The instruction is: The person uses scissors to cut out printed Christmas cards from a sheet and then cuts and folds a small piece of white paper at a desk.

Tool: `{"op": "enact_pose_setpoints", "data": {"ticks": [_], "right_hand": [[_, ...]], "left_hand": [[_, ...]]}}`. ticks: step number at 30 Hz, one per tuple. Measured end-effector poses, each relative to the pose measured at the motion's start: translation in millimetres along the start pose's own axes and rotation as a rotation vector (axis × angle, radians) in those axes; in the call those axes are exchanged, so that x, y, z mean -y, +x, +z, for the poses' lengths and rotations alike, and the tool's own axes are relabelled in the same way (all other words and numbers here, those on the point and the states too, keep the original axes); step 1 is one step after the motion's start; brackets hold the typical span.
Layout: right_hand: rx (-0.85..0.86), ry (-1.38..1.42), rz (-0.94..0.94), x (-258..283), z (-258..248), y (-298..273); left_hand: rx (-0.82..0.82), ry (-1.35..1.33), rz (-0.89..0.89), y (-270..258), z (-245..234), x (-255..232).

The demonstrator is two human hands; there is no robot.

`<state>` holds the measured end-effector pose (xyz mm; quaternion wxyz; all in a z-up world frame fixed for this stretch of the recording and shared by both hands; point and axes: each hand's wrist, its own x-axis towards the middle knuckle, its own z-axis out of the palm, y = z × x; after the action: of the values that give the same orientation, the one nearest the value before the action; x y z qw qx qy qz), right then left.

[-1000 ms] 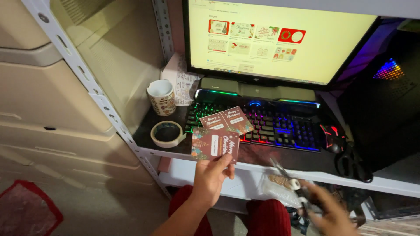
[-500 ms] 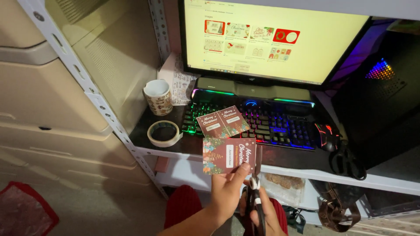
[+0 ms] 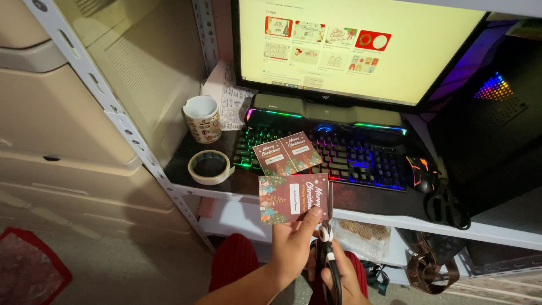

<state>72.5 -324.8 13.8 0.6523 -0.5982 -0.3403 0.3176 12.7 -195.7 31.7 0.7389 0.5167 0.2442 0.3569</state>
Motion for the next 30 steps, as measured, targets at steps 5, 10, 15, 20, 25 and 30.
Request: {"op": "enact_pose_setpoints", "data": {"ticks": [5, 10, 15, 20, 25, 30], "right_hand": [[0.132, 0.127, -0.176, 6.5, 8.4, 2.5], [0.134, 0.111, -0.203, 16.7, 11.6, 0.0], [0.107, 0.033, -0.202, 14.8, 11.9, 0.0], [0.164, 0.057, -0.269, 11.5, 10.9, 1.0], [0.128, 0.028, -0.210, 14.9, 12.1, -0.4], [0.157, 0.006, -0.295, 19.2, 14.0, 1.4]], "left_hand": [[0.015, -0.033, 0.012, 2.8, 0.2, -3.4], [0.016, -0.062, 0.026, 4.9, 1.8, -5.5], [0.013, -0.044, 0.079, 4.6, -2.0, 0.5], [-0.060, 0.014, 0.050, 7.1, -1.3, -1.5], [-0.023, 0.044, 0.075, 7.7, -6.4, 8.1], [-0.028, 0.045, 0.035, 6.3, -6.1, 4.1]]}}
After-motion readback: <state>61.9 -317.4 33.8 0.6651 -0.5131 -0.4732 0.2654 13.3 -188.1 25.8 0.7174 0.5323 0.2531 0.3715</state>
